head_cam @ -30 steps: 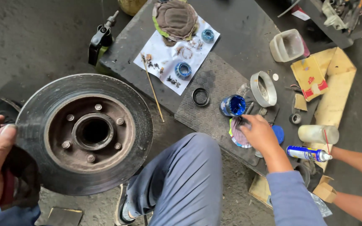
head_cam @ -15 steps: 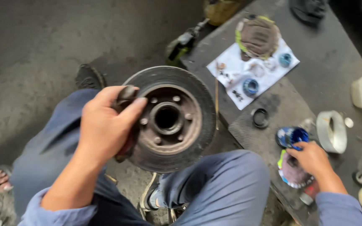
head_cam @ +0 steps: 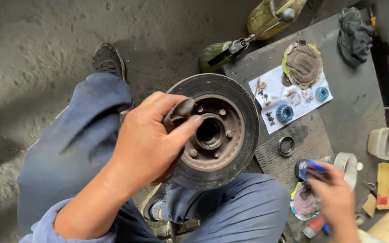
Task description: The person applies blue grease to the inner hub of a brake drum using a small stick. They then place a bearing into the hub and use a hammer to tap it into place. Finally, they apply more grease to the bearing with their finger.
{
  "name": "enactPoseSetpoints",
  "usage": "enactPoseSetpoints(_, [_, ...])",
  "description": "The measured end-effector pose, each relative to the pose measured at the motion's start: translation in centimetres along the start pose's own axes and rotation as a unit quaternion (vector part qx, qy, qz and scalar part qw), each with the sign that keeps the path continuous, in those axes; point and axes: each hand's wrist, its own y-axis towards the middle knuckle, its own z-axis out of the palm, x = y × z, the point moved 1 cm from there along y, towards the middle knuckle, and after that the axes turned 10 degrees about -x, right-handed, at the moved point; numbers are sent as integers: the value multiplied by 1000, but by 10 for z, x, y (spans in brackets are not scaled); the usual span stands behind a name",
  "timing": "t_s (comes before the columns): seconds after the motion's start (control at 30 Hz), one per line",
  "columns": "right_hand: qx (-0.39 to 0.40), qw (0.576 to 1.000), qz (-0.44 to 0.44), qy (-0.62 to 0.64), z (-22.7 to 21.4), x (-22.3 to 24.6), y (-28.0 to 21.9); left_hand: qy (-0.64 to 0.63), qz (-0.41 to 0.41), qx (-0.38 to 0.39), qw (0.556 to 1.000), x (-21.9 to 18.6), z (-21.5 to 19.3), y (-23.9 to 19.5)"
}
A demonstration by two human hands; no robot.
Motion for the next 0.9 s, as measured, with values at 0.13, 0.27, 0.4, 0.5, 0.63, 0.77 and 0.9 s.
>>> enactPoseSetpoints(0.13, [191,947,-227,-124,80,170,-67,-36,26,-3,999,1,-4,1])
enactPoseSetpoints(0.27, [282,811,-364,-360,132,228,-73,-74,40,-15,996,3,-9,0])
enactPoseSetpoints(0.4, [291,702,-381,-527,146,237,-65,-88,11,-5,996,3,-14,-2])
enactPoseSetpoints(0.5, [339,702,-311,-544,149,251,-86,-95,15,-12,995,3,-16,-2])
enactPoseSetpoints(0.63, [422,797,-206,-381,148,250,-94,-100,15,-16,995,5,-17,-2])
enactPoseSetpoints(0.77, [367,799,-267,-394,143,256,-85,-99,10,-17,995,6,-17,-2])
enactPoseSetpoints(0.9, [311,693,-297,-579,150,250,-85,-109,37,-28,993,7,-12,-1])
